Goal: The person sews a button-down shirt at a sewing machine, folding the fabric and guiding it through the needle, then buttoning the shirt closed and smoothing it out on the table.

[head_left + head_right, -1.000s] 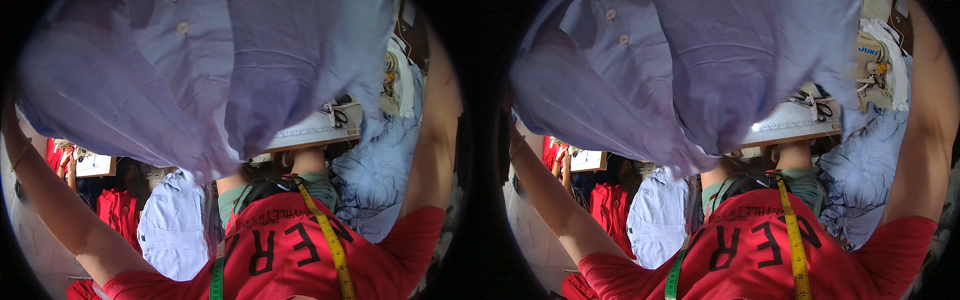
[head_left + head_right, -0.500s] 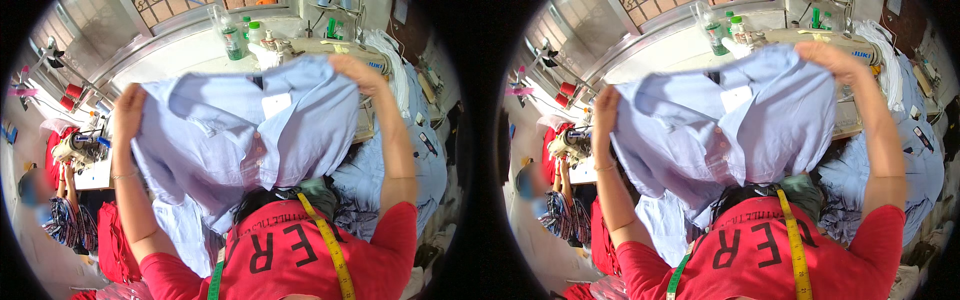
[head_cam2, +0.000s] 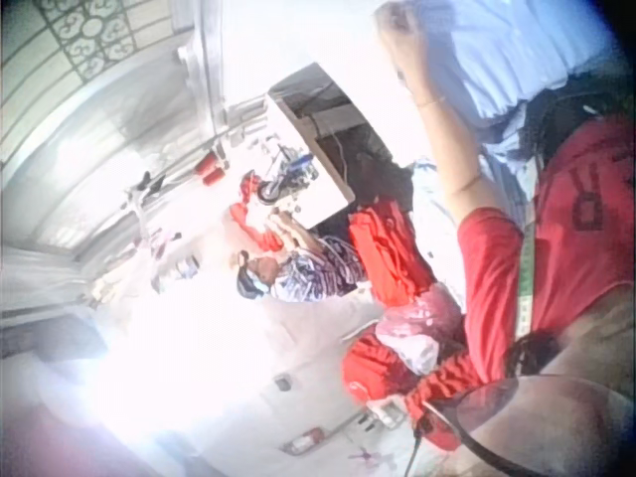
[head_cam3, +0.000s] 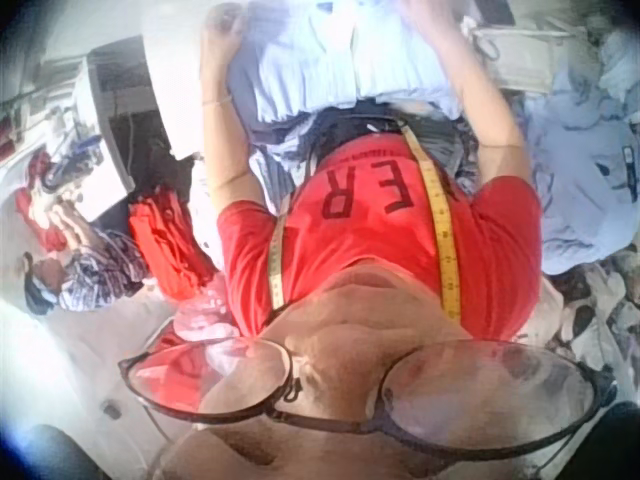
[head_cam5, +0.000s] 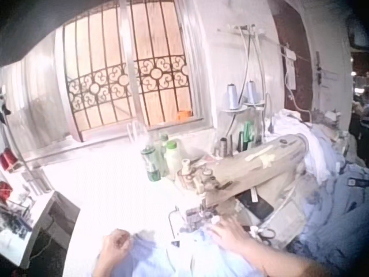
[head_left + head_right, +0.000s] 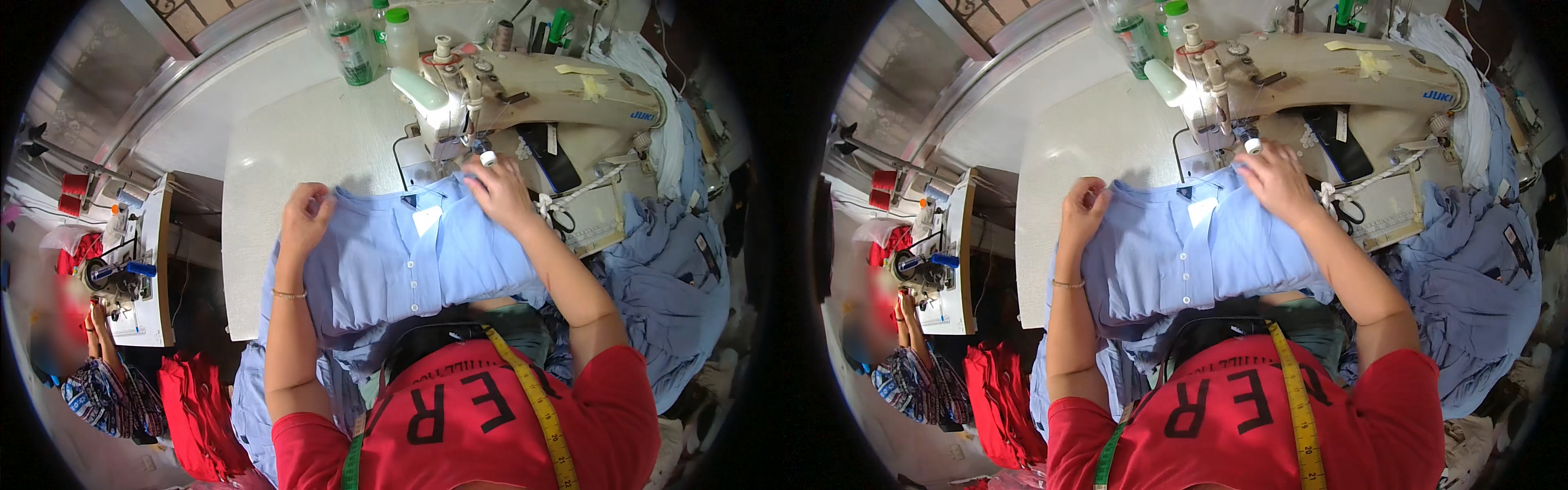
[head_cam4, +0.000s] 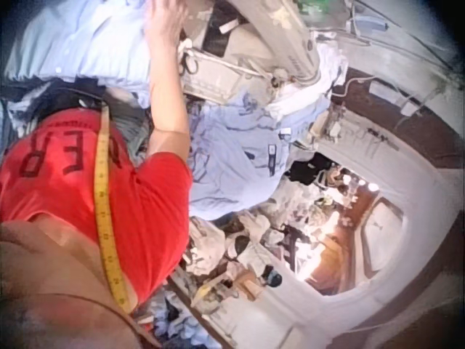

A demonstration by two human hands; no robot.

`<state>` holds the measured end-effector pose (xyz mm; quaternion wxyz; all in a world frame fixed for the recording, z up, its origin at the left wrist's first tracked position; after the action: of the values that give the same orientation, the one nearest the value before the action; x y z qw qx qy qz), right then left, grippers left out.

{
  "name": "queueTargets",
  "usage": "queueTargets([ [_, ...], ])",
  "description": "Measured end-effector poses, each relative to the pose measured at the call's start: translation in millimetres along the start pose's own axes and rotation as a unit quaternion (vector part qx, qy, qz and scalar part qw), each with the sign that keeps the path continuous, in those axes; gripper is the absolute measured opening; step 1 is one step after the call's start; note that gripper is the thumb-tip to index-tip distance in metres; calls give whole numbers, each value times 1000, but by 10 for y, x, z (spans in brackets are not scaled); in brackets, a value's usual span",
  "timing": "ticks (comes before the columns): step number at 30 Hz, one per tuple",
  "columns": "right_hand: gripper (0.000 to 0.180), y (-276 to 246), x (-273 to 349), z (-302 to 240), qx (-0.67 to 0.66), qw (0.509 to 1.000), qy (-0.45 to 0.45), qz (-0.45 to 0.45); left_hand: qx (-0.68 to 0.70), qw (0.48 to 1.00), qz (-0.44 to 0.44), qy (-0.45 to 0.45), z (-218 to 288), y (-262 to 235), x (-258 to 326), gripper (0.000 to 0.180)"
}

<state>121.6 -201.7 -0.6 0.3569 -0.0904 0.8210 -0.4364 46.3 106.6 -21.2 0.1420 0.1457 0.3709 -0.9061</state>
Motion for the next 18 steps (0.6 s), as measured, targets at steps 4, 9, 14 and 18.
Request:
queueTargets([
  [4, 15, 310, 2, -366, -215, 943, -57, -248, 40, 986, -161, 32, 302, 365, 124, 27],
  [9, 11, 378, -29, -400, -89, 947, -115, -286, -12, 987, -123, 107, 460, 383, 117, 29],
  [14, 11, 262, -5, -549, -37, 971, -171, -160, -22, 987, -119, 102, 437, 366, 110, 27],
  [18, 7, 290, -49, -493, -182, 968, -57, -166, -20, 989, -106, 105, 433, 370, 105, 26],
])
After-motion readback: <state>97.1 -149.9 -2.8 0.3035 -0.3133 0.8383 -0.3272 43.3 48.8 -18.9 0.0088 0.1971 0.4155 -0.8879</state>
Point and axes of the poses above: each hand's wrist, its own x-axis away from the middle knuckle, its own y-axis out of the palm, z = x × y, the point moved 8 cm from there along -x, towards the middle knuckle, and after that the axes turned 6 degrees about y, right-handed, at the moved point
